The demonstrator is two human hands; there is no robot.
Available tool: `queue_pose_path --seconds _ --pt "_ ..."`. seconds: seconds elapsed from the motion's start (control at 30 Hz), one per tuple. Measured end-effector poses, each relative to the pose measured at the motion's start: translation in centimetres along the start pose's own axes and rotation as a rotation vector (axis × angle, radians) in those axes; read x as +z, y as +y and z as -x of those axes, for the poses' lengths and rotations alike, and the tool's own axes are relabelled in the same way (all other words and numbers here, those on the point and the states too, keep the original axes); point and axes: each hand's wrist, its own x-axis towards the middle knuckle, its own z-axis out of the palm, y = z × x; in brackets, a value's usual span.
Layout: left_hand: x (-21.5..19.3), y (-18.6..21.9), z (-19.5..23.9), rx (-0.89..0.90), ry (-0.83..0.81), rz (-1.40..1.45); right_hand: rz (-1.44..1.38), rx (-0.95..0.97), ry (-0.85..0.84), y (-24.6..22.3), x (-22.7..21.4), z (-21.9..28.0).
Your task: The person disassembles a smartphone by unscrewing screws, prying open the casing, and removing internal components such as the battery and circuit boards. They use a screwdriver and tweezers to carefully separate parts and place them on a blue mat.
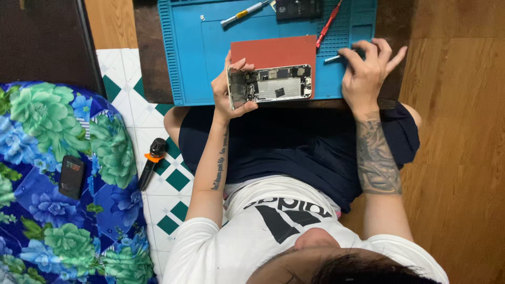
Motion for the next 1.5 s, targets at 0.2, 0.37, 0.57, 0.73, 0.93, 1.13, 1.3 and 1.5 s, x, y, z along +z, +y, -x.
queue_pose_path --seconds 0.2,0.37,0.57,0.73,0.93,1.13,1.3,1.5 --pt "0.0 0.0 0.0 -0.004 0.006 0.019 -0.064 -0.245 -0.019 1.5 0.0 -5.4" --pt "0.2 0.0 0.0 0.007 0.015 -0.012 0.241 -0.687 -0.195 2.2 1.5 -10.8" --pt "0.3 0.6 -0.4 -0.015 0.021 -0.044 -0.774 0.154 -0.311 18.8 4.0 -6.6" --pt "0.0 0.5 -0.4 -0.024 -0.006 -0.064 -0.985 0.338 0.281 11.4 2.3 -6.9" --pt "0.0 1.0 -0.8 -0.064 -0.046 -0.083 -0.955 0.312 0.194 8.9 2.2 -6.3" --pt "0.1 1.1 -1.0 -0.076 -0.032 -0.046 -0.944 0.221 0.074 8.0 2.3 -7.3" --pt "0.1 0.9 -1.1 -0.061 -0.011 -0.032 -0.918 0.207 0.044 7.9 2.4 -7.1" --pt "0.3 0.2 -0.7 0.019 -0.002 -0.043 -0.964 0.329 0.134 12.0 4.8 -4.9"
